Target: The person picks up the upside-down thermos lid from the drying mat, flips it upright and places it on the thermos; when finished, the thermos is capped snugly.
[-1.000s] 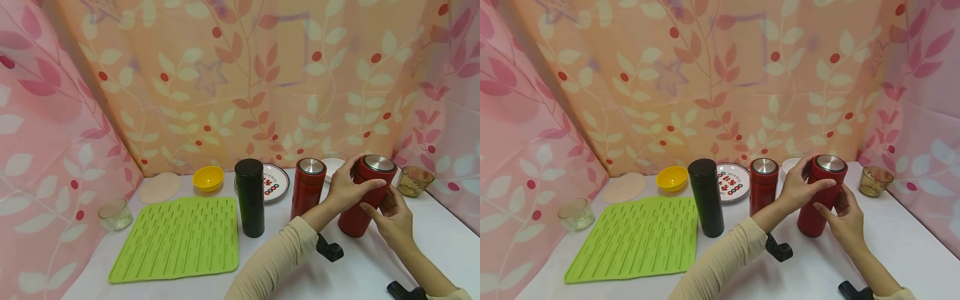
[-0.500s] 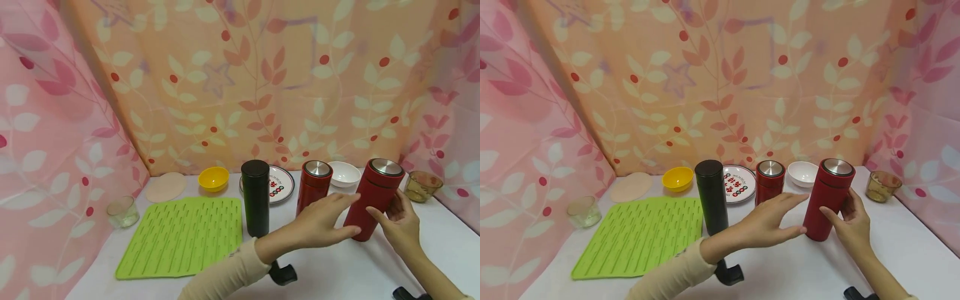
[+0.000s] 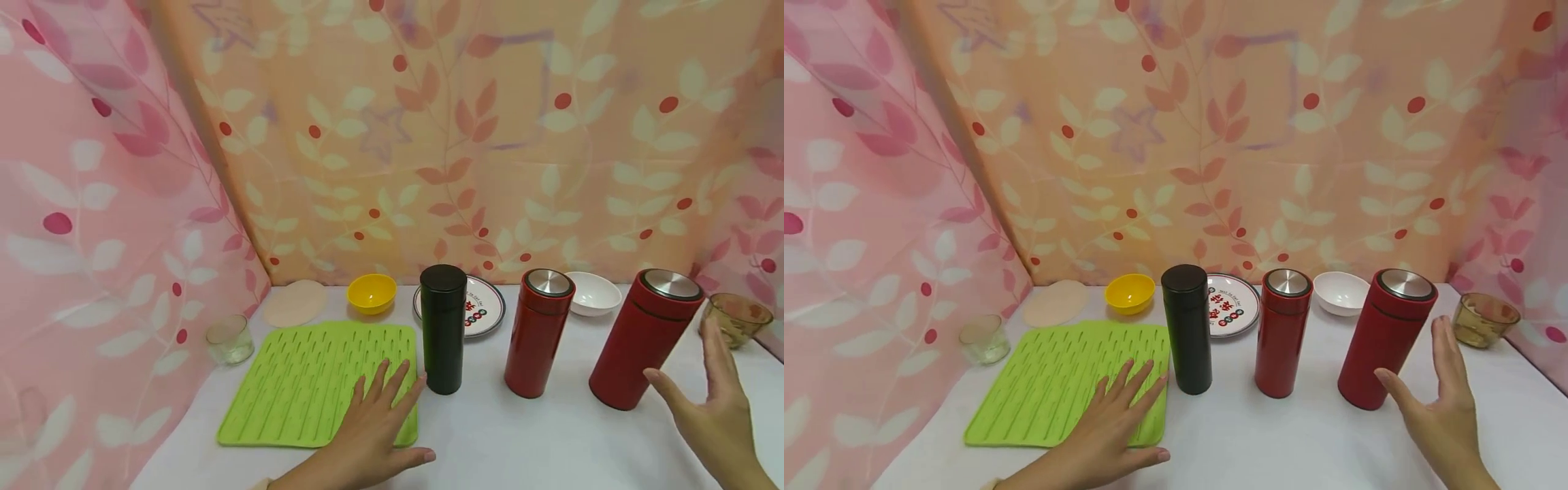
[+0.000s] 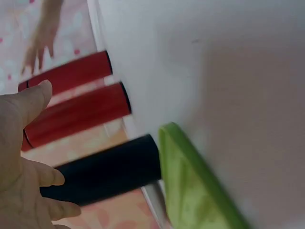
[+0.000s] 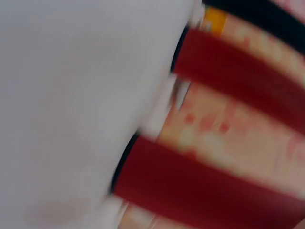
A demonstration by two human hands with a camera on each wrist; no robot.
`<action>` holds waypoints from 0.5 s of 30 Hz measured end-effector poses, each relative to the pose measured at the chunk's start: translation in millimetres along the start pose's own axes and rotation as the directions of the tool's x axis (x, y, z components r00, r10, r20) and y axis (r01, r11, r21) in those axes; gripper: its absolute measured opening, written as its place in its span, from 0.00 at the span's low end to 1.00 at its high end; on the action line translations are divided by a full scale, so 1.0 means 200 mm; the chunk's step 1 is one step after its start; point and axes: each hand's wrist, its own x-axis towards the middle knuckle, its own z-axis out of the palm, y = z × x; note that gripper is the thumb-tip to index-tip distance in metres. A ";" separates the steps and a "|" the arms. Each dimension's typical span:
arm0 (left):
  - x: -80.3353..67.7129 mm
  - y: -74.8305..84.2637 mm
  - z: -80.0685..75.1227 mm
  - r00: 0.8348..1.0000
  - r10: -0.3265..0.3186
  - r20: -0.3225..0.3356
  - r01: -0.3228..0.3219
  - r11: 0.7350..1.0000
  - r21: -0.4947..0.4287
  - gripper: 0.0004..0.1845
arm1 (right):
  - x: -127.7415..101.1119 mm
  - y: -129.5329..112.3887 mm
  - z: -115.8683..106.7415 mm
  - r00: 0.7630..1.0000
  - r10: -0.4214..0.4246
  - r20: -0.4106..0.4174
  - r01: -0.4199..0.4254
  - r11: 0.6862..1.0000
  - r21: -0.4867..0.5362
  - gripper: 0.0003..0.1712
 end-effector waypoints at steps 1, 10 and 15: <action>-0.01 -0.01 0.01 1.000 -0.022 0.007 0.021 1.000 0.008 0.48 | -0.04 -0.03 0.01 0.999 -0.045 0.025 0.046 0.998 -0.036 0.52; 0.01 0.01 0.12 0.997 -0.051 0.049 0.048 0.997 0.066 0.51 | -0.31 -0.20 0.32 0.805 -0.011 0.593 0.346 0.820 -0.455 0.61; 0.02 0.02 0.14 0.997 -0.052 0.054 0.048 0.996 0.073 0.53 | -0.34 -0.16 0.40 0.726 0.131 0.675 0.304 0.820 -0.485 0.60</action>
